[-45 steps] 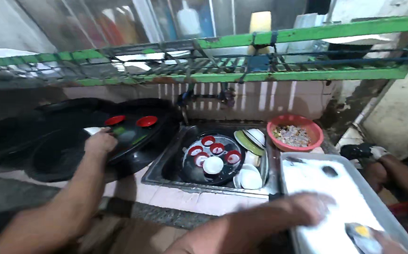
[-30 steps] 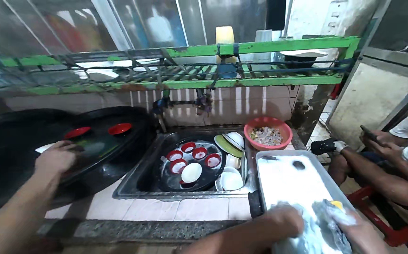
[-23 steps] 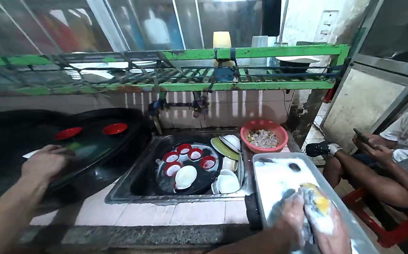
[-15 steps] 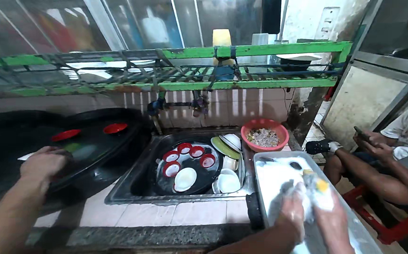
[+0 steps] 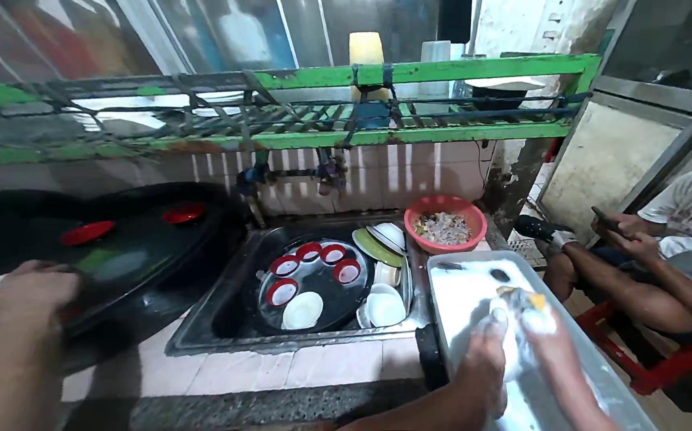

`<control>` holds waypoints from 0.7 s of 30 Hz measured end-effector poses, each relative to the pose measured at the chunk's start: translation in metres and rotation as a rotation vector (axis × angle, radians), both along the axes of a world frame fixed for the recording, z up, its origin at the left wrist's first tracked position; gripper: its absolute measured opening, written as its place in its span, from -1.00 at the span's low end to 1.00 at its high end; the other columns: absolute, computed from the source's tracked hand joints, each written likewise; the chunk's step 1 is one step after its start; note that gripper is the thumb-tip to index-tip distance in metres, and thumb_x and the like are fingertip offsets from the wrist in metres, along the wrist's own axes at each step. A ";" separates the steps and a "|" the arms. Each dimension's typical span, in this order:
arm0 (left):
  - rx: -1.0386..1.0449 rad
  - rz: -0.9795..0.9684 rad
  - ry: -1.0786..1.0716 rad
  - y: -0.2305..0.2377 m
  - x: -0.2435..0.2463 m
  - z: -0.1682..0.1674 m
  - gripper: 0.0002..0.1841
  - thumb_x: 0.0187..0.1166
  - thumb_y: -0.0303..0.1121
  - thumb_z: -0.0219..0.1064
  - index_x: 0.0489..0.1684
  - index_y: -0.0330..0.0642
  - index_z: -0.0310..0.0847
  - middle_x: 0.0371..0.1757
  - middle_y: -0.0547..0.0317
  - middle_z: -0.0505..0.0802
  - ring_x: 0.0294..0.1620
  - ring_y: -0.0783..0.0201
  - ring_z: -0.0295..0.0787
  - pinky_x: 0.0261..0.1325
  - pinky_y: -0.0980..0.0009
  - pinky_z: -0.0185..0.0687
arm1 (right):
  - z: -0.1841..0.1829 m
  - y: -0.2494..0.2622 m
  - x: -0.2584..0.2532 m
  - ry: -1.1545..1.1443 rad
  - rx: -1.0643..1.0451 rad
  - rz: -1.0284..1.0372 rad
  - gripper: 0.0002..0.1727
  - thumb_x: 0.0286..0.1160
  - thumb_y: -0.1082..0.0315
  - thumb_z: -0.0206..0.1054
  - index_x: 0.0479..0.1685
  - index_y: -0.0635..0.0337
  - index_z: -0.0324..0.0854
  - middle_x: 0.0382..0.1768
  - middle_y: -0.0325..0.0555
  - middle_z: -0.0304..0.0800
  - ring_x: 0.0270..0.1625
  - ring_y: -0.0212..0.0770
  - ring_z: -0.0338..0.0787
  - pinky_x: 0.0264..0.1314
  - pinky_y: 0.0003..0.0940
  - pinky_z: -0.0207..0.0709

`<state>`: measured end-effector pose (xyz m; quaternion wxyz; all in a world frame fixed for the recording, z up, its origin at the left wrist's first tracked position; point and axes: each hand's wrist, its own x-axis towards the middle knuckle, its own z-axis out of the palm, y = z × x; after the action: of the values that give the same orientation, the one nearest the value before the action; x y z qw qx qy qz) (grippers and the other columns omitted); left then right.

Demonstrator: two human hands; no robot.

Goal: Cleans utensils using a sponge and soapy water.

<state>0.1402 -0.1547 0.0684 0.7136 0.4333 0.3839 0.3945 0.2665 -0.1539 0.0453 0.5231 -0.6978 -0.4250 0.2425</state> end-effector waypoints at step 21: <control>-0.489 -0.060 -0.326 0.054 0.010 -0.002 -0.60 0.84 -0.09 0.01 0.30 -0.20 0.54 -0.02 -0.04 0.82 0.00 0.11 0.82 0.07 0.10 0.76 | -0.004 -0.015 0.010 -0.647 0.138 0.182 -0.50 0.33 0.38 0.35 0.34 0.26 0.74 0.21 0.25 0.83 0.27 0.31 0.81 0.29 0.32 0.64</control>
<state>0.1498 -0.1010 0.0662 0.8604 0.1906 0.3350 0.3334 0.2761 -0.1690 0.0412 0.3833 -0.6606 -0.6450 0.0248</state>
